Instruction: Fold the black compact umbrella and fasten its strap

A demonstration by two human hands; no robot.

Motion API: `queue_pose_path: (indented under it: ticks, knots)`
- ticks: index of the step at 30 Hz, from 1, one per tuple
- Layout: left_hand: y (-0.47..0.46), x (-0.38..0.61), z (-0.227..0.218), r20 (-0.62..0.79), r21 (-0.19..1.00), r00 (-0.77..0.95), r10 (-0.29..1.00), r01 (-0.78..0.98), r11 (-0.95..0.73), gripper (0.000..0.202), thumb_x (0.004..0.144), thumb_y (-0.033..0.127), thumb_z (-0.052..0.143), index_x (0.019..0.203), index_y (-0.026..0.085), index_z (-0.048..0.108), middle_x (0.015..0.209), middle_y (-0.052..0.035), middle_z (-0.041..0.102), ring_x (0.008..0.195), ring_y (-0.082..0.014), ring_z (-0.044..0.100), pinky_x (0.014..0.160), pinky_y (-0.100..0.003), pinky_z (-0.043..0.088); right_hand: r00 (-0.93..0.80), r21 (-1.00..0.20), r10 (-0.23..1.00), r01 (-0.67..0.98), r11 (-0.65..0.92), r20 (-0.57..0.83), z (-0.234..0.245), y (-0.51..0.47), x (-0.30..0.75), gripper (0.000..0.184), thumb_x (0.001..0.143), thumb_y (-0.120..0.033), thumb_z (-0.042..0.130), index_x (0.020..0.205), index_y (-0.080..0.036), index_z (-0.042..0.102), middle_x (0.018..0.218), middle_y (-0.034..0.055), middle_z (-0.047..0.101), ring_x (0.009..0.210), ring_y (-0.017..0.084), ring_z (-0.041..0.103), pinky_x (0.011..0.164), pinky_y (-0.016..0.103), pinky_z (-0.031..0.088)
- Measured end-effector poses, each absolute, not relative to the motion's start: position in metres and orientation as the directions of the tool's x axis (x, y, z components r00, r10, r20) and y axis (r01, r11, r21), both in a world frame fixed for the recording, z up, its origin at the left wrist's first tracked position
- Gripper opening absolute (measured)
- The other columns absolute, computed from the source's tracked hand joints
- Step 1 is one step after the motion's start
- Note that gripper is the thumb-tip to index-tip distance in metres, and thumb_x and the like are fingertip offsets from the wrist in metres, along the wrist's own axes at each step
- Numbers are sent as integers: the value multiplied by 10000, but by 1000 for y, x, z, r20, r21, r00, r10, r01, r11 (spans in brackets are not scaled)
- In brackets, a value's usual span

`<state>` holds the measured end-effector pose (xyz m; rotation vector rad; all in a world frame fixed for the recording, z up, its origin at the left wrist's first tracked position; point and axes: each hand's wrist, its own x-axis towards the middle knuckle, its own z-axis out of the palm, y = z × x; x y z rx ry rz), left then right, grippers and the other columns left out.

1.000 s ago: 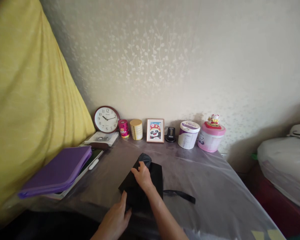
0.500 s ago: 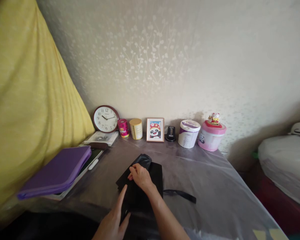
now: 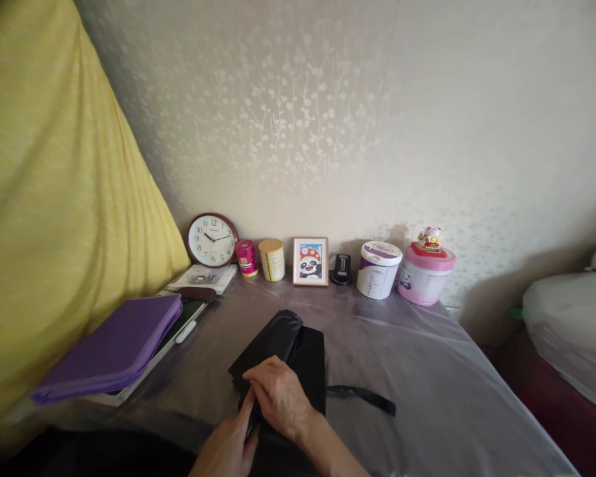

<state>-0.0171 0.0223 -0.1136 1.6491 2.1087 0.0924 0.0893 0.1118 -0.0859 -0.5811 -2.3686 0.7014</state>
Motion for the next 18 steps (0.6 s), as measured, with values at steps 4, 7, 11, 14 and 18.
queue_pose_path:
  ticks: [4, 7, 11, 14, 18]
  knots:
    - [23, -16, -113, -329, 351, -199, 923, 882, 316, 601, 854, 203, 315, 1392, 129, 56, 1055, -117, 613, 900, -186, 605, 730, -245, 411, -762, -527, 478, 213, 822, 437, -94, 121, 92, 275, 892, -223, 372, 1071, -223, 581, 1062, 23, 629, 1127, 147, 452, 1012, 329, 267]
    - [23, -15, -112, -321, 413, -210, 924, 847, 336, 651, 852, 201, 320, 1387, 115, -42, 1080, -109, 610, 891, -168, 611, 709, -221, 408, -783, -471, 446, 225, 853, 433, -101, 143, 86, 268, 893, -250, 381, 1058, -233, 591, 1076, 18, 627, 1147, 147, 439, 1040, 366, 195]
    - [24, -14, -112, -332, 424, -227, 916, 831, 360, 680, 851, 203, 321, 1379, 156, -106, 1093, -89, 608, 896, -167, 612, 707, -222, 401, -784, -424, 454, 271, 864, 423, -105, 176, 76, 262, 893, -266, 380, 989, -237, 623, 1045, 10, 640, 1129, 145, 450, 1029, 367, 184]
    - [24, -14, -112, -358, 407, -245, 901, 827, 387, 685, 856, 220, 314, 1372, 182, -135, 1090, -83, 609, 888, -180, 615, 704, -243, 402, -779, -388, 466, 309, 868, 421, -106, 198, 70, 267, 892, -246, 376, 941, -229, 637, 993, 11, 655, 1107, 142, 460, 1024, 362, 174]
    - [25, -14, -109, -358, 434, -241, 902, 813, 389, 699, 850, 205, 319, 1368, 182, -150, 1140, -90, 582, 920, -169, 602, 721, -231, 399, -745, -380, 541, 405, 831, 389, -107, 221, 64, 264, 884, -220, 380, 903, -218, 643, 969, 15, 659, 1118, 146, 443, 1024, 362, 165]
